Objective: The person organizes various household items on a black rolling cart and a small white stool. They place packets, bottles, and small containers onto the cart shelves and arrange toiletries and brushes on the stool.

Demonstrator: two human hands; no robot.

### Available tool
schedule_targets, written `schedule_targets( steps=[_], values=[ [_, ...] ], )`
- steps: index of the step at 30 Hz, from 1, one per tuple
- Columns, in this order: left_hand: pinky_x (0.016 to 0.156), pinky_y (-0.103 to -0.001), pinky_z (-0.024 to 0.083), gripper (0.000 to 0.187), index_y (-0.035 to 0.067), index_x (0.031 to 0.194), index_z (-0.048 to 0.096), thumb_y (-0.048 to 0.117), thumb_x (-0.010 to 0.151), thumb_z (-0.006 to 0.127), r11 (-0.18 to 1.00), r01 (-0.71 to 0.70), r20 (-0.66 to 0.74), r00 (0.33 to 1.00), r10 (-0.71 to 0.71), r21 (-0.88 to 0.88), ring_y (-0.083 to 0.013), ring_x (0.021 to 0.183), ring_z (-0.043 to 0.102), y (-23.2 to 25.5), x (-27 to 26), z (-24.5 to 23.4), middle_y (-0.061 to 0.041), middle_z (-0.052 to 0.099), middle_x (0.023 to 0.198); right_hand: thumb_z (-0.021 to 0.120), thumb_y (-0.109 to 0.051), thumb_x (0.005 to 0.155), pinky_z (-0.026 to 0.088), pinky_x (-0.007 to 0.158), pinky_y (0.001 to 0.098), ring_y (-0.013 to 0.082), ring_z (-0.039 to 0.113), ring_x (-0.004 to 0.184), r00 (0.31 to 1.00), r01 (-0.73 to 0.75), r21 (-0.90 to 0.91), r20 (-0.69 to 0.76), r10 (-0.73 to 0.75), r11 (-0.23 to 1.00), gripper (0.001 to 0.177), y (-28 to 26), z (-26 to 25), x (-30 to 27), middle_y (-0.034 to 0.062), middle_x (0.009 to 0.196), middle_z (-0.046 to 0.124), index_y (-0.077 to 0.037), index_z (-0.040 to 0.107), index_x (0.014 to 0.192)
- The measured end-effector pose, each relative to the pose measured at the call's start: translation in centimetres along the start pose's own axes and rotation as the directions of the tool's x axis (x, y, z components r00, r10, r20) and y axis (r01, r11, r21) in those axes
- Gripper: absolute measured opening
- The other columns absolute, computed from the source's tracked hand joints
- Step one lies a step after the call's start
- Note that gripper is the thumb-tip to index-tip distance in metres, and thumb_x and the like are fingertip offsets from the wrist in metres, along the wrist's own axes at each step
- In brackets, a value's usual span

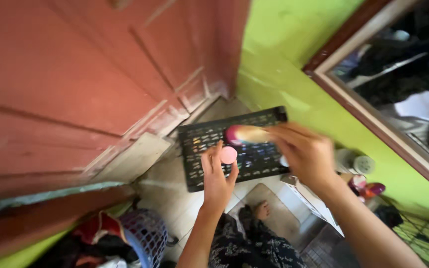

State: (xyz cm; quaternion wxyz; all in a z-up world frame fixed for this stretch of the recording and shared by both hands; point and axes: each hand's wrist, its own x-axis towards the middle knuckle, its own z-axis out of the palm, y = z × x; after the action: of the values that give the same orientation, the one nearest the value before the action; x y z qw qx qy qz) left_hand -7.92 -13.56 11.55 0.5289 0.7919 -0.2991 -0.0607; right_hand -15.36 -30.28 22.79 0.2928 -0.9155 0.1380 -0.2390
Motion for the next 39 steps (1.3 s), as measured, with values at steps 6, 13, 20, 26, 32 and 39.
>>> schedule_targets(
  steps=[6, 13, 20, 26, 32, 39],
  values=[
    [0.086, -0.038, 0.045, 0.051, 0.006, 0.120, 0.048, 0.004, 0.074, 0.069, 0.996, 0.080, -0.181, 0.981, -0.071, 0.040, -0.0327, 0.104, 0.050, -2.4, -0.7, -2.9, -0.017, 0.046, 0.113, 0.062, -0.011, 0.080, 0.046, 0.049, 0.0356, 0.0264, 0.060, 0.062, 0.935, 0.310, -0.070, 0.205, -0.290, 0.948, 0.009, -3.5, 11.4, 5.8, 0.0047, 0.076, 0.060, -0.010, 0.066, 0.088],
    [0.092, -0.042, 0.038, 0.047, 0.004, 0.116, 0.046, 0.000, 0.073, 0.065, 0.998, 0.020, -0.109, 0.994, -0.026, -0.057, -0.0357, 0.106, 0.046, -4.1, 0.2, -2.8, -0.017, 0.050, 0.113, 0.060, -0.016, 0.082, 0.047, 0.050, 0.0343, 0.0236, 0.060, 0.065, 0.919, 0.341, -0.122, 0.251, -0.303, 0.932, 0.007, -3.2, 15.4, 6.4, 0.0005, 0.077, 0.060, -0.014, 0.065, 0.086],
    [0.094, -0.041, 0.038, 0.041, 0.005, 0.116, 0.049, 0.004, 0.078, 0.065, 0.995, 0.081, -0.153, 0.984, -0.089, -0.060, -0.0339, 0.107, 0.048, -6.0, 1.1, -4.1, -0.016, 0.051, 0.112, 0.063, -0.018, 0.079, 0.050, 0.057, 0.0328, 0.0238, 0.062, 0.070, 0.928, 0.296, -0.033, 0.245, -0.279, 0.955, 0.026, -4.2, 13.4, 6.2, 0.0016, 0.096, 0.063, -0.012, 0.063, 0.104],
    [0.093, -0.040, 0.038, 0.046, 0.005, 0.121, 0.047, 0.006, 0.079, 0.065, 0.994, 0.078, -0.090, 0.992, -0.085, -0.073, -0.0339, 0.107, 0.047, -6.9, 1.6, -5.5, -0.016, 0.049, 0.114, 0.064, -0.013, 0.081, 0.049, 0.057, 0.0293, 0.0183, 0.059, 0.061, 0.970, -0.076, 0.093, 0.236, 0.053, 0.993, 0.037, -2.7, 10.0, 3.5, 0.0086, 0.102, 0.058, -0.010, 0.055, 0.117],
    [0.094, -0.040, 0.038, 0.048, 0.008, 0.124, 0.047, 0.003, 0.079, 0.063, 0.998, 0.054, -0.080, 0.995, -0.057, -0.039, -0.0334, 0.107, 0.048, -6.6, 1.5, -5.8, -0.016, 0.050, 0.114, 0.062, -0.014, 0.082, 0.051, 0.062, 0.0284, 0.0187, 0.062, 0.071, 0.893, -0.366, 0.064, 0.305, 0.331, 0.928, 0.036, 2.1, 7.5, -2.7, 0.0105, 0.095, 0.057, -0.010, 0.055, 0.117],
    [0.097, -0.046, 0.032, 0.064, -0.001, 0.129, 0.034, -0.009, 0.071, 0.059, 0.991, 0.067, -0.174, 0.984, -0.045, 0.119, -0.0387, 0.114, 0.037, -6.6, 0.6, -5.6, -0.023, 0.036, 0.122, 0.062, -0.011, 0.080, 0.052, 0.060, 0.0292, 0.0190, 0.061, 0.078, 0.872, -0.446, 0.107, 0.274, 0.405, 0.889, 0.041, 7.3, 6.6, -8.0, 0.0123, 0.104, 0.058, -0.006, 0.052, 0.119]
  ],
)
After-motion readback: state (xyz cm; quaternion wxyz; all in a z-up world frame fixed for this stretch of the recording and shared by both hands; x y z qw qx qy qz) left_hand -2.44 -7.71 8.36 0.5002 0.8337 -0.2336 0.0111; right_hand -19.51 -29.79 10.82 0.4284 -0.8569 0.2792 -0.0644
